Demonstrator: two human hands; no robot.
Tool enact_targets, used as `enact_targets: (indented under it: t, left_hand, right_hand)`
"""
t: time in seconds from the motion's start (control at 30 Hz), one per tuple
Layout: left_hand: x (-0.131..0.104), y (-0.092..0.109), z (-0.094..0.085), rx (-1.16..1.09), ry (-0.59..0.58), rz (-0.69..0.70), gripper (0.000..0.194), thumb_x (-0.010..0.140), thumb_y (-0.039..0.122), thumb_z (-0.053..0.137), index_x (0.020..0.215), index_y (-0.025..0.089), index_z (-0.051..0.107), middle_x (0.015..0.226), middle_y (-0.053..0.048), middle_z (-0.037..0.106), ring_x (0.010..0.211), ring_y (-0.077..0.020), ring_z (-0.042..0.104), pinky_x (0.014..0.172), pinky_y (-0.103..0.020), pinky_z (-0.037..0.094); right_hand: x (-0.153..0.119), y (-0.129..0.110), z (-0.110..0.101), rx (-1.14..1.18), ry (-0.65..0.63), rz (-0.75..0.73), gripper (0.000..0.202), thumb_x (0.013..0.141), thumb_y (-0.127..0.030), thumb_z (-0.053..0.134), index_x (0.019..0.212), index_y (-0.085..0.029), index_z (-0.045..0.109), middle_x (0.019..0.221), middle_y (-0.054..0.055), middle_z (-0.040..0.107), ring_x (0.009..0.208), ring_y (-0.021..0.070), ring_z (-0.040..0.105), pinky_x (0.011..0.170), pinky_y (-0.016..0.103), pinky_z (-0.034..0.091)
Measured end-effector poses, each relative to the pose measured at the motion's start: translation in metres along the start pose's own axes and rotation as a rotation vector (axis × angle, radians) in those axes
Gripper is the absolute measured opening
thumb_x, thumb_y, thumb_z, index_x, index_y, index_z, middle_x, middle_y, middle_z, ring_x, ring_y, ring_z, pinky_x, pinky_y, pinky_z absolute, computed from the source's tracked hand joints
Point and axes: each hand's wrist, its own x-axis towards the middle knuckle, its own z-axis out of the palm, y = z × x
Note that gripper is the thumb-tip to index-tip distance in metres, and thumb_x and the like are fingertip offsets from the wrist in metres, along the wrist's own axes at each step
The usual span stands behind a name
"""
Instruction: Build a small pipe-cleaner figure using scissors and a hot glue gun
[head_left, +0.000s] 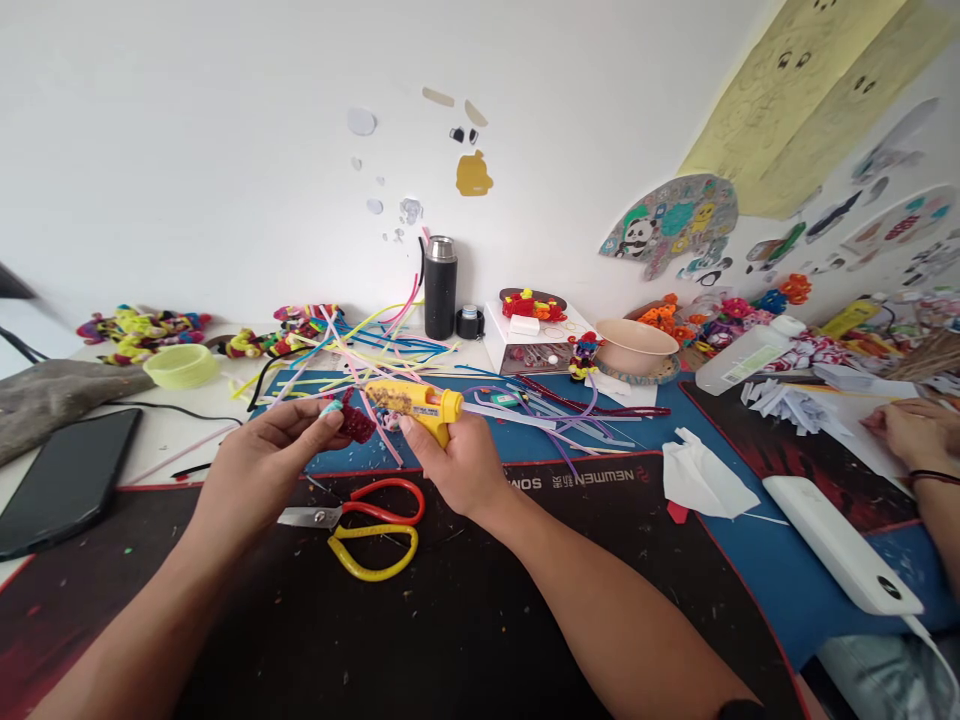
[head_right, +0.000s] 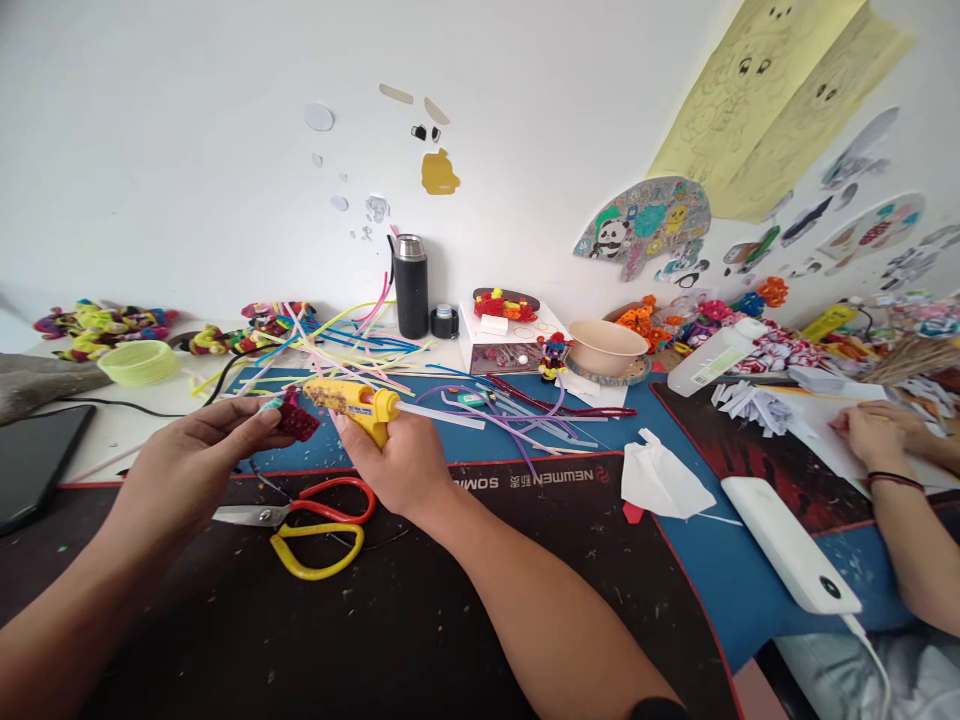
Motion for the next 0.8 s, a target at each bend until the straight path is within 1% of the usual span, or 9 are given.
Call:
enact_targets:
  t: [0.13, 0.23, 0.33, 0.43, 0.57, 0.7, 0.8]
  left_hand:
    - [0.001, -0.0017, -0.0011, -0.004, -0.003, -0.004, 0.058, 0.066, 0.075, 0.087, 0.089, 0.022, 0.079, 0.089, -0.01, 0.089, 0.091, -0.0334, 0.085, 0.089, -0.041, 0.066]
    - [0.0039, -0.0057, -0.0034, -0.011, 0.019, -0.015, 0.057, 0.068, 0.073, 0.087, 0.092, 0.022, 0.079, 0.089, -0.01, 0.089, 0.091, -0.0336, 0.086, 0.089, -0.041, 0.066]
    - [0.0054, -0.0078, -0.0051, 0.016, 0.042, -0.011, 0.057, 0.07, 0.073, 0.085, 0.093, 0.022, 0.079, 0.092, -0.01, 0.089, 0.091, -0.0339, 0.086, 0.088, -0.041, 0.065]
    - [0.0037, -0.0058, -0.0049, 0.029, 0.055, 0.004, 0.056, 0.071, 0.073, 0.084, 0.094, 0.022, 0.081, 0.094, -0.01, 0.09, 0.089, -0.0329, 0.086, 0.085, -0.04, 0.066]
    - [0.0002, -0.001, -0.0024, 0.029, 0.071, 0.025, 0.056, 0.07, 0.072, 0.085, 0.093, 0.021, 0.081, 0.096, -0.01, 0.09, 0.09, -0.0322, 0.085, 0.084, -0.039, 0.067]
    - [-0.0003, 0.0003, -0.0008, 0.037, 0.063, 0.042, 0.057, 0.071, 0.073, 0.084, 0.092, 0.021, 0.082, 0.095, -0.011, 0.089, 0.092, -0.032, 0.084, 0.085, -0.038, 0.067]
    - [-0.0003, 0.0009, -0.0005, 0.047, 0.068, 0.058, 0.056, 0.07, 0.074, 0.083, 0.091, 0.022, 0.081, 0.093, -0.011, 0.089, 0.09, -0.0323, 0.084, 0.083, -0.038, 0.066]
  right_hand:
    - [0.0005, 0.0032, 0.0009, 0.018, 0.025, 0.008, 0.044, 0.101, -0.057, 0.059, 0.078, -0.021, 0.068, 0.054, -0.002, 0.054, 0.056, 0.0159, 0.057, 0.058, 0.027, 0.042]
    - [0.0002, 0.0047, 0.0012, 0.032, 0.025, 0.029, 0.045, 0.102, -0.055, 0.057, 0.074, -0.021, 0.065, 0.054, -0.002, 0.052, 0.057, 0.0158, 0.058, 0.058, 0.027, 0.042]
    - [-0.0009, 0.0046, 0.0016, 0.043, 0.004, 0.001, 0.043, 0.103, -0.055, 0.057, 0.078, -0.021, 0.065, 0.061, -0.001, 0.058, 0.063, 0.016, 0.059, 0.06, 0.026, 0.043]
    - [-0.0019, 0.0053, 0.0028, 0.013, -0.002, -0.053, 0.04, 0.102, -0.053, 0.059, 0.081, -0.02, 0.065, 0.071, 0.001, 0.064, 0.067, 0.0153, 0.059, 0.063, 0.027, 0.042]
    - [-0.0025, 0.0078, 0.0045, -0.034, -0.022, -0.035, 0.043, 0.103, -0.054, 0.06, 0.075, -0.02, 0.061, 0.068, 0.0, 0.062, 0.063, 0.0144, 0.055, 0.061, 0.028, 0.039]
    - [-0.0033, 0.008, 0.0052, -0.098, -0.065, 0.002, 0.042, 0.104, -0.054, 0.059, 0.081, -0.021, 0.07, 0.071, 0.003, 0.067, 0.067, 0.0176, 0.061, 0.063, 0.028, 0.043]
    - [-0.004, 0.0072, 0.0055, -0.123, -0.077, 0.004, 0.042, 0.105, -0.054, 0.06, 0.083, -0.021, 0.075, 0.071, 0.004, 0.068, 0.068, 0.0186, 0.063, 0.062, 0.029, 0.043]
